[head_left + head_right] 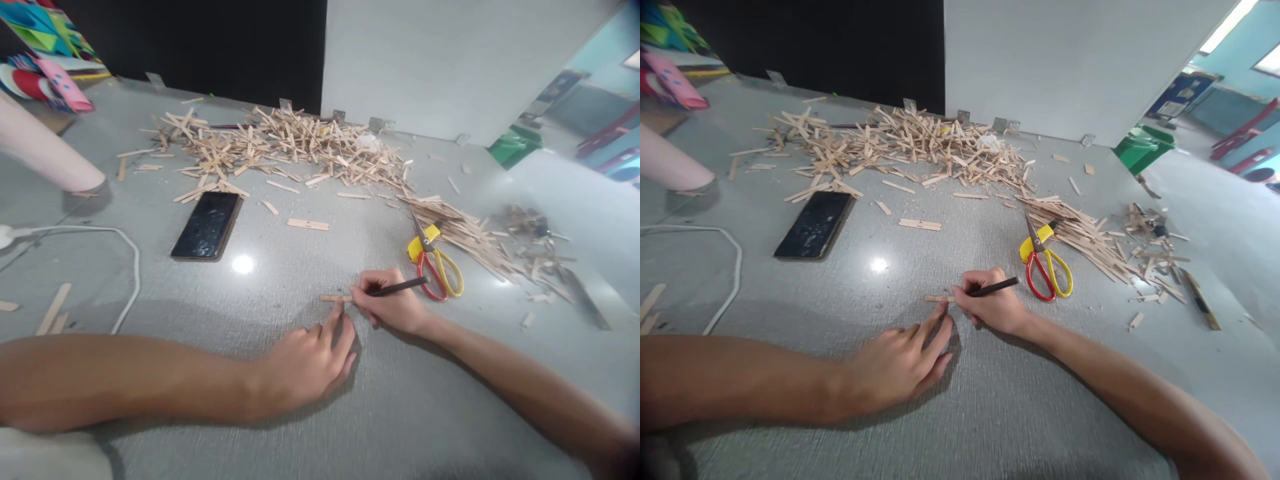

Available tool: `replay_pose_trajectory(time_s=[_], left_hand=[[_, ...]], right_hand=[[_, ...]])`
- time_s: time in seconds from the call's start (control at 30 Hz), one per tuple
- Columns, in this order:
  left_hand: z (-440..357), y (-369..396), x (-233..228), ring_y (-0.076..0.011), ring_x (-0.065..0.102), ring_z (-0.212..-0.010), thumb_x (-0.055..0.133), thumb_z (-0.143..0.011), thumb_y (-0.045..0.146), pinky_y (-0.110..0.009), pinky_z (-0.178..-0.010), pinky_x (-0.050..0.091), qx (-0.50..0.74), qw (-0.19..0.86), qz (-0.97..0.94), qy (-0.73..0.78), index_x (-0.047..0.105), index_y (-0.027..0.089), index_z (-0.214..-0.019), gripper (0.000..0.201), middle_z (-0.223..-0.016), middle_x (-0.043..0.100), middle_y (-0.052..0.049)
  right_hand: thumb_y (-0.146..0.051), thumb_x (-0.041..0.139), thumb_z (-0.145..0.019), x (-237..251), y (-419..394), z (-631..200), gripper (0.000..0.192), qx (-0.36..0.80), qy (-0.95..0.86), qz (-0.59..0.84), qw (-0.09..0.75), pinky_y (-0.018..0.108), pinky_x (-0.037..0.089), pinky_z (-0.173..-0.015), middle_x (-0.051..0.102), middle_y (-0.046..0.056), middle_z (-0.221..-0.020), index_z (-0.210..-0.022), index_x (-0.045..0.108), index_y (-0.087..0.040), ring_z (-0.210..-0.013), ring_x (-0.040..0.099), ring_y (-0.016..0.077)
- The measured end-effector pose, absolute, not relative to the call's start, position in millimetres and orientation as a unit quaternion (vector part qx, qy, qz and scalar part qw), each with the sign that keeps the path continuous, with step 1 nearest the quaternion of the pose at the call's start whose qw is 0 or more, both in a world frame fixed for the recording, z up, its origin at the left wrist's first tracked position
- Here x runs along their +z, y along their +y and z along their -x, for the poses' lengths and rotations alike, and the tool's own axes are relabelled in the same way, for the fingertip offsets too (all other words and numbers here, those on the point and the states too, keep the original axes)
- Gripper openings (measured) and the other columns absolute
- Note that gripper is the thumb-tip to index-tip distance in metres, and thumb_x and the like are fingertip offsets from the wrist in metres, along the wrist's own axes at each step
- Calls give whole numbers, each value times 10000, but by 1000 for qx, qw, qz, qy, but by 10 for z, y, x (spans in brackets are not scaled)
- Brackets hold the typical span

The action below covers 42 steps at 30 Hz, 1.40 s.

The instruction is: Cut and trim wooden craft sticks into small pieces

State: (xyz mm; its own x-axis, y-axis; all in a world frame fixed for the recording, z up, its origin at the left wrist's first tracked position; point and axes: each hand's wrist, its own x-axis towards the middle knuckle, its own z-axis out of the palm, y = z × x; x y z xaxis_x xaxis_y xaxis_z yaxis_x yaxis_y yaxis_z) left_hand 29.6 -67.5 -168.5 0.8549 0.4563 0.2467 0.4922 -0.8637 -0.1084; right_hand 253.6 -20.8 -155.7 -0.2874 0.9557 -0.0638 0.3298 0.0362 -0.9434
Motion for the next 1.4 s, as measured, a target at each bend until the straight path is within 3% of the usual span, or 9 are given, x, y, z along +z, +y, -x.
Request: replay_pose_trajectory(time_s=[0.2,0.4,0.57,1.4], left_hand=[[-297,-671,-1654,-257,778,-610,437,-1086,316,-345,-450,602,-91,82,961,-247,693,-6,-1317,472,-1392,677,-362],[-298,-668,-1673,-254,785,-632,383,-1104,305,-330,-466,597,-108,91,959,-244,692,-18,-1318,496,-1375,687,-363],[-285,-677,-1687,-262,784,-651,363,-1109,306,-341,-474,593,-105,106,960,-237,687,-32,-1330,518,-1379,685,-364],[-284,-658,-1687,-310,818,-774,382,-1109,335,-360,-521,624,-86,62,963,-246,613,-34,-1385,516,-1439,622,-402]], right_hand=[[-471,597,-1032,-1498,-110,-2598,480,484,-583,530,382,199,263,-254,576,-48,-436,-620,490,-249,-262,369,66],[-436,756,-960,-1545,-202,-2560,472,483,-627,506,343,210,381,-349,590,-44,-455,-610,517,-229,-328,501,88],[-377,749,-979,-1600,-226,-2563,451,466,-660,498,317,216,392,-390,591,-45,-476,-629,504,-232,-370,549,102],[-427,707,-999,-1578,-219,-2546,467,451,-668,505,309,216,349,-369,548,-52,-442,-625,506,-231,-346,508,96]])
